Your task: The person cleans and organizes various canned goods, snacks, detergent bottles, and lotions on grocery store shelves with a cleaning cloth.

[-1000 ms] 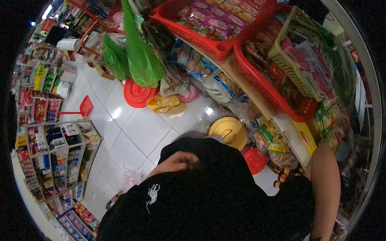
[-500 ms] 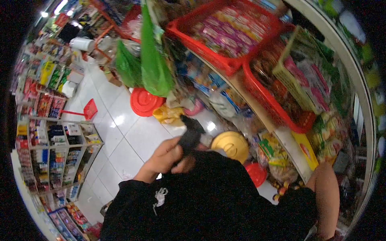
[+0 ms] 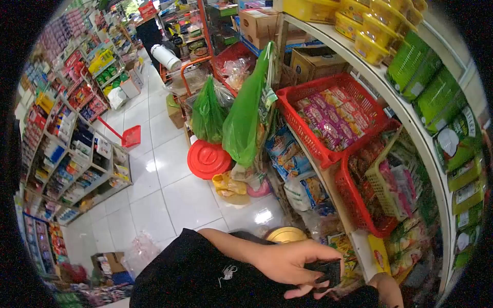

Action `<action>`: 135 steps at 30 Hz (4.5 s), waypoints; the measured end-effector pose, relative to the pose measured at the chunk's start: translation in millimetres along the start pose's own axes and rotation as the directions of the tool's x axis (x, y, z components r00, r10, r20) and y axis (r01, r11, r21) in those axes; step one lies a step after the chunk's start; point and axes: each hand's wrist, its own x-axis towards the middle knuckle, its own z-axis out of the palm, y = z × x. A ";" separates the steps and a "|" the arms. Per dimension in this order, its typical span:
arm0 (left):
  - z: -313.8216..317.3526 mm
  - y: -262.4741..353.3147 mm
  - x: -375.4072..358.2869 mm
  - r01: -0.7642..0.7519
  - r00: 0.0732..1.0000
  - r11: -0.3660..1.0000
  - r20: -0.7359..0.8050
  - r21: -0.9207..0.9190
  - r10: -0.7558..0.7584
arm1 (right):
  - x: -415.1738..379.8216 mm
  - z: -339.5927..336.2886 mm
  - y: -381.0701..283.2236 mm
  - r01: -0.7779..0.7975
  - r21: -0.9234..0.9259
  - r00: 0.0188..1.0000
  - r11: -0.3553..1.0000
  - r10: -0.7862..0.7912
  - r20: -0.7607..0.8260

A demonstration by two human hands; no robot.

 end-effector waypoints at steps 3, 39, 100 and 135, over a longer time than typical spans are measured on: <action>8.5 1.6 3.2 0.003 1.000 0.999 -0.027 -0.043 -0.004 | 0.3 -4.3 -2.5 -0.006 -0.012 1.000 1.000 0.005 -0.021; 64.8 4.9 1.0 -0.212 0.970 0.884 -0.021 0.417 0.242 | -13.5 38.0 -45.8 -0.427 -0.233 0.799 0.873 0.244 -0.549; 33.3 23.8 54.4 -0.425 0.821 0.570 0.565 0.703 -0.085 | 6.8 98.6 -31.2 -0.368 -0.134 0.336 0.920 -0.003 -0.942; 35.9 -34.7 42.0 -0.132 0.990 0.764 0.051 0.632 0.128 | -31.5 82.8 -26.2 -0.383 -0.186 0.584 0.905 0.080 -0.808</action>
